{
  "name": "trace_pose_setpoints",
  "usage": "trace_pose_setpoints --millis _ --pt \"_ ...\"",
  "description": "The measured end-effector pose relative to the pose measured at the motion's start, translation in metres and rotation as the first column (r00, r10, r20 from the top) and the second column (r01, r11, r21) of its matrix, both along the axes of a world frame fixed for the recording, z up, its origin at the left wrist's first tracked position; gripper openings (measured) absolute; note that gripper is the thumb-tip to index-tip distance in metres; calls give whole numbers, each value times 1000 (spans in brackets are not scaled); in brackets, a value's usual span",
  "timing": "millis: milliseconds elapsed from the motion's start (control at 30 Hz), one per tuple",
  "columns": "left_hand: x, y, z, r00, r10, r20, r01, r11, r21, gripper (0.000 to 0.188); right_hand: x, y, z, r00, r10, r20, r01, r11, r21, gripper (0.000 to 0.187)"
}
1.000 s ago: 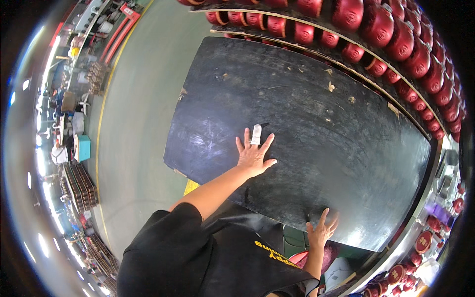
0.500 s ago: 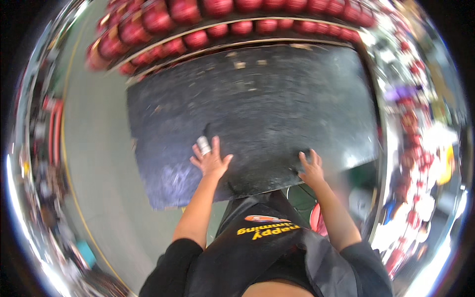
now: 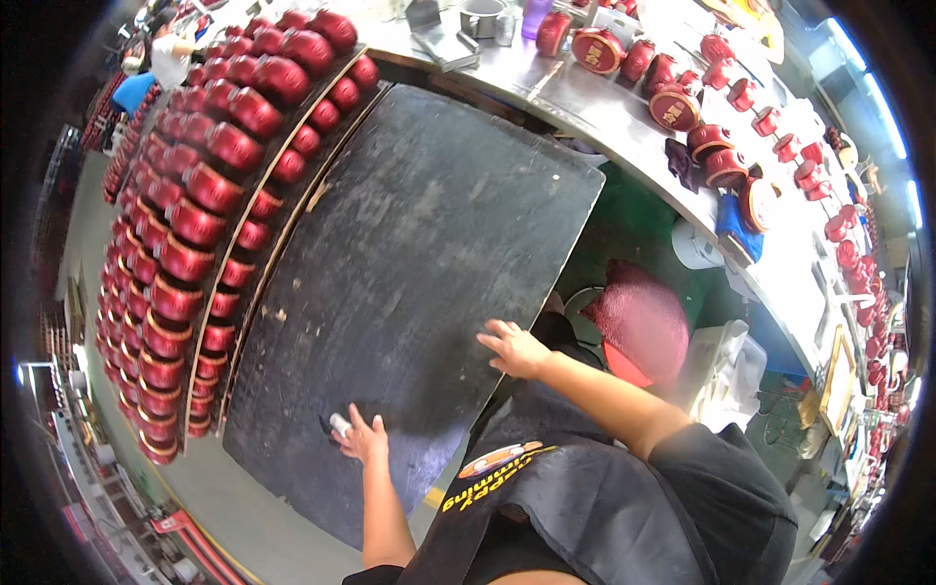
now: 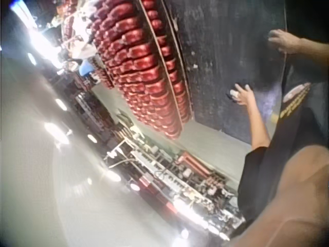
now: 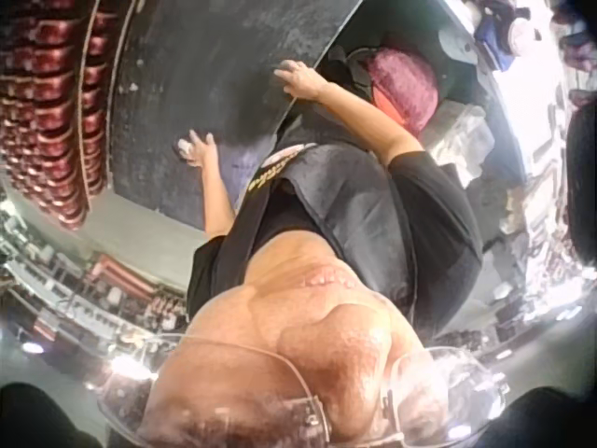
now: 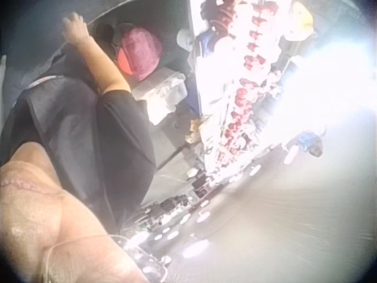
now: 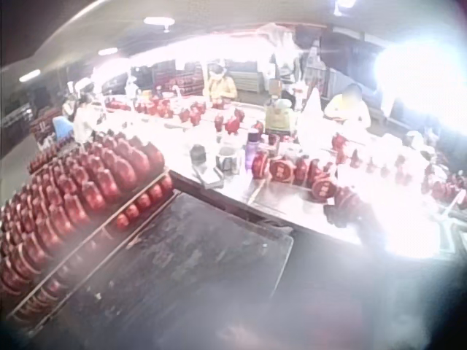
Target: The person wipes the surface of numerous red decorative items arranged on a rack using a cloth. They then move a large black board and continue wiping additional items on a metal table before handling paper sheets.
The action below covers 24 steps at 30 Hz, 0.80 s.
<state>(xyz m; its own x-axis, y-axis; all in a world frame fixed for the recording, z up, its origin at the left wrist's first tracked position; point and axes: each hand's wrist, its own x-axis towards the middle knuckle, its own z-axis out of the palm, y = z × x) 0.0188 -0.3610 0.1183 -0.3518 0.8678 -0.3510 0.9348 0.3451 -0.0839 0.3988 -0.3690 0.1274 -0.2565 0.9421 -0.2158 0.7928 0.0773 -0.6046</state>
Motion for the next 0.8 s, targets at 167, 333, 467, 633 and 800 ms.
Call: trace_pose_setpoints --millis 167,333,467,633,800 --pt "219 168 48 580 -653 487 288 723 628 34 146 -19 4 954 -244 -175 266 956 119 29" --pt "494 360 120 98 -854 511 248 518 818 30 352 -17 4 636 -769 -66 718 557 419 15" --pt "663 469 144 67 -784 617 240 613 753 39 472 2 4 427 -904 4 776 369 512 42" --pt "767 531 147 354 -871 342 407 473 781 67 512 41 0 511 -825 242 773 564 292 72" --pt "829 561 113 432 -844 318 514 520 682 69 519 49 -7 488 -848 205 781 529 332 67"
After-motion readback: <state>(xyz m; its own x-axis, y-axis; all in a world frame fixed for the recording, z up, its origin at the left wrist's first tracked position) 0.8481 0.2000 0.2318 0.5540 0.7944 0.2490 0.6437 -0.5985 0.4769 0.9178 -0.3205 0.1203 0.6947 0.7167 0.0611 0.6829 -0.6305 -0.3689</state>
